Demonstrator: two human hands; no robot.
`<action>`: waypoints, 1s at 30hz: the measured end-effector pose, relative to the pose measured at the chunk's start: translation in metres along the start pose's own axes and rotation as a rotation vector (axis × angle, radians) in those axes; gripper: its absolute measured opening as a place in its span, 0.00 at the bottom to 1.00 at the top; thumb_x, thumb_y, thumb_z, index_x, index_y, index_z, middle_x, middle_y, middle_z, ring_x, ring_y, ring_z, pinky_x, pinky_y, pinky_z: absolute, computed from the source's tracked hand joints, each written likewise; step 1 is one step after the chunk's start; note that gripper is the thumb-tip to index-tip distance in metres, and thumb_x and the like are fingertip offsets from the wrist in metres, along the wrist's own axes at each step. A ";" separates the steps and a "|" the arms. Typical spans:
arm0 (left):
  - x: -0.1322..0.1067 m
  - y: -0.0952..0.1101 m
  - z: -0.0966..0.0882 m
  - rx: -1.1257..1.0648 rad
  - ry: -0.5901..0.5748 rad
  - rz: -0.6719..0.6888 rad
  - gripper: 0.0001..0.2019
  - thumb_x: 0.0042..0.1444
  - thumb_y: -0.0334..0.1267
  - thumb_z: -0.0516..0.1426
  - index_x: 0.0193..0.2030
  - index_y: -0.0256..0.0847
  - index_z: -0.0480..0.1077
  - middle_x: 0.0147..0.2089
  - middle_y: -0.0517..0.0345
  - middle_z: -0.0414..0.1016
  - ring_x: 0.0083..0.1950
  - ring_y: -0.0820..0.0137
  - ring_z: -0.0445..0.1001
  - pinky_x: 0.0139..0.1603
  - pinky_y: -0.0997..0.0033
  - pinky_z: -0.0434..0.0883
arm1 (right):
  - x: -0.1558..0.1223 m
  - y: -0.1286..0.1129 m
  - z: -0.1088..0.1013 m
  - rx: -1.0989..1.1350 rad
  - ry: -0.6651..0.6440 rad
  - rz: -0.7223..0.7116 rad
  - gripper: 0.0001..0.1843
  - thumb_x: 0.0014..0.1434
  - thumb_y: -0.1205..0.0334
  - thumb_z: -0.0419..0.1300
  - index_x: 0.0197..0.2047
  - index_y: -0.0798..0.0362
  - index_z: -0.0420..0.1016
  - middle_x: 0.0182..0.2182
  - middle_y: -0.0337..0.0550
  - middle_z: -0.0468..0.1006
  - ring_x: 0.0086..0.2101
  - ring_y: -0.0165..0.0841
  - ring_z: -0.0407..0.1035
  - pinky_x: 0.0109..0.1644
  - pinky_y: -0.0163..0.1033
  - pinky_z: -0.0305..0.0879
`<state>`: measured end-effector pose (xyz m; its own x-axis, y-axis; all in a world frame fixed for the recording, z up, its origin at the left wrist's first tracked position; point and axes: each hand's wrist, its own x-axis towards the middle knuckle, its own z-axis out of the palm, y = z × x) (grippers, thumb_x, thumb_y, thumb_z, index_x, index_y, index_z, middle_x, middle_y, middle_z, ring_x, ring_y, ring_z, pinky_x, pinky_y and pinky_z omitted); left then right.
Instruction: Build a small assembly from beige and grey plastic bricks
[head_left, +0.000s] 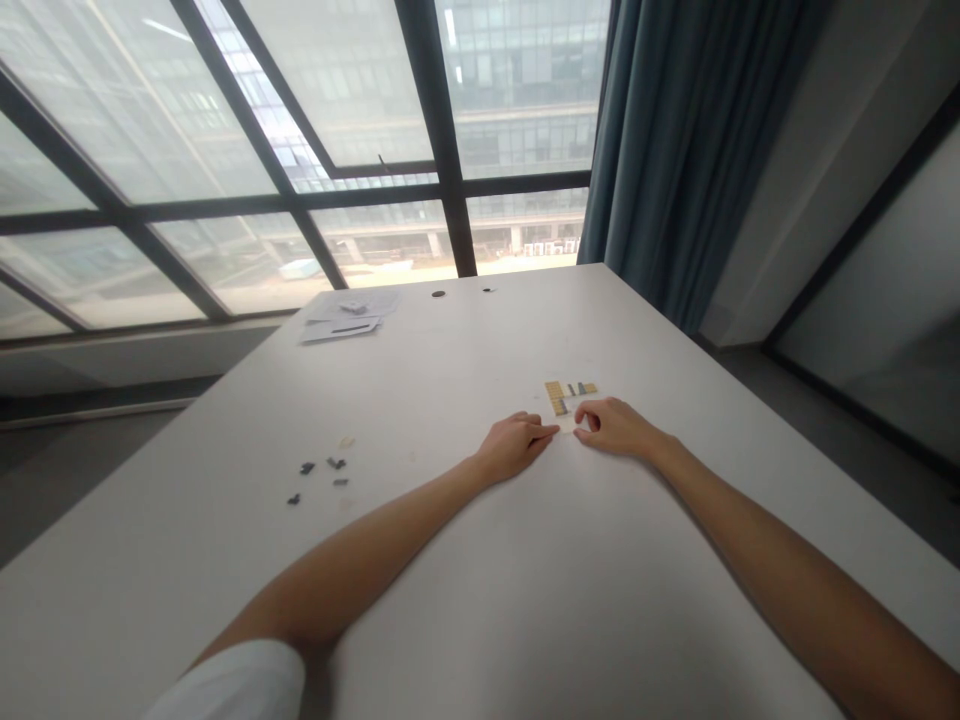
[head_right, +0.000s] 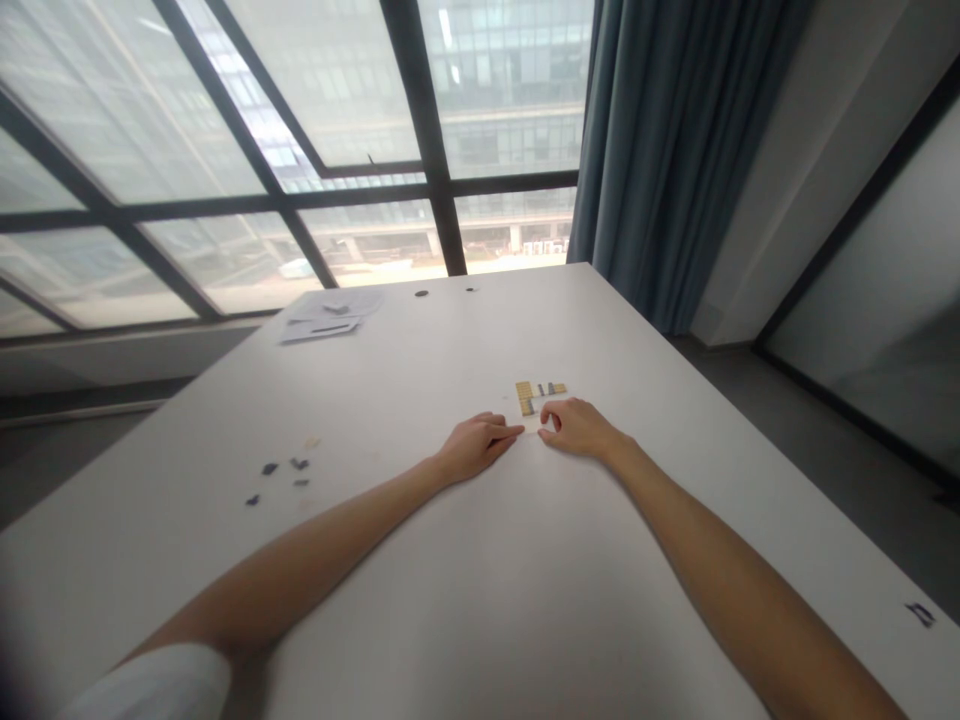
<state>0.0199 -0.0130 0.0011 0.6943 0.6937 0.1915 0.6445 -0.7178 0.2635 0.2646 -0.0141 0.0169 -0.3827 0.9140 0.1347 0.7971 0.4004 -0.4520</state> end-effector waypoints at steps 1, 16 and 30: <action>0.000 0.000 0.000 -0.001 -0.001 -0.002 0.18 0.71 0.46 0.46 0.59 0.56 0.73 0.40 0.56 0.75 0.46 0.66 0.71 0.45 0.71 0.67 | 0.000 0.000 0.000 0.001 0.001 -0.003 0.07 0.54 0.60 0.62 0.35 0.52 0.77 0.24 0.36 0.75 0.25 0.29 0.64 0.31 0.34 0.53; 0.000 0.000 -0.001 0.004 0.001 0.017 0.19 0.71 0.46 0.46 0.59 0.55 0.74 0.39 0.56 0.75 0.46 0.66 0.71 0.45 0.70 0.67 | 0.000 0.001 0.001 0.006 0.001 -0.020 0.06 0.55 0.60 0.62 0.36 0.53 0.77 0.23 0.35 0.74 0.25 0.28 0.64 0.32 0.34 0.53; 0.000 0.000 0.000 0.005 -0.004 -0.006 0.19 0.71 0.47 0.46 0.57 0.54 0.74 0.39 0.56 0.75 0.46 0.67 0.72 0.45 0.71 0.67 | 0.000 0.004 0.002 0.040 -0.007 -0.042 0.09 0.56 0.66 0.56 0.35 0.53 0.78 0.24 0.38 0.75 0.26 0.30 0.65 0.32 0.34 0.54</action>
<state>0.0201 -0.0128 0.0016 0.6916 0.6980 0.1858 0.6504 -0.7137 0.2600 0.2667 -0.0126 0.0135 -0.4186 0.8959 0.1487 0.7608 0.4354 -0.4813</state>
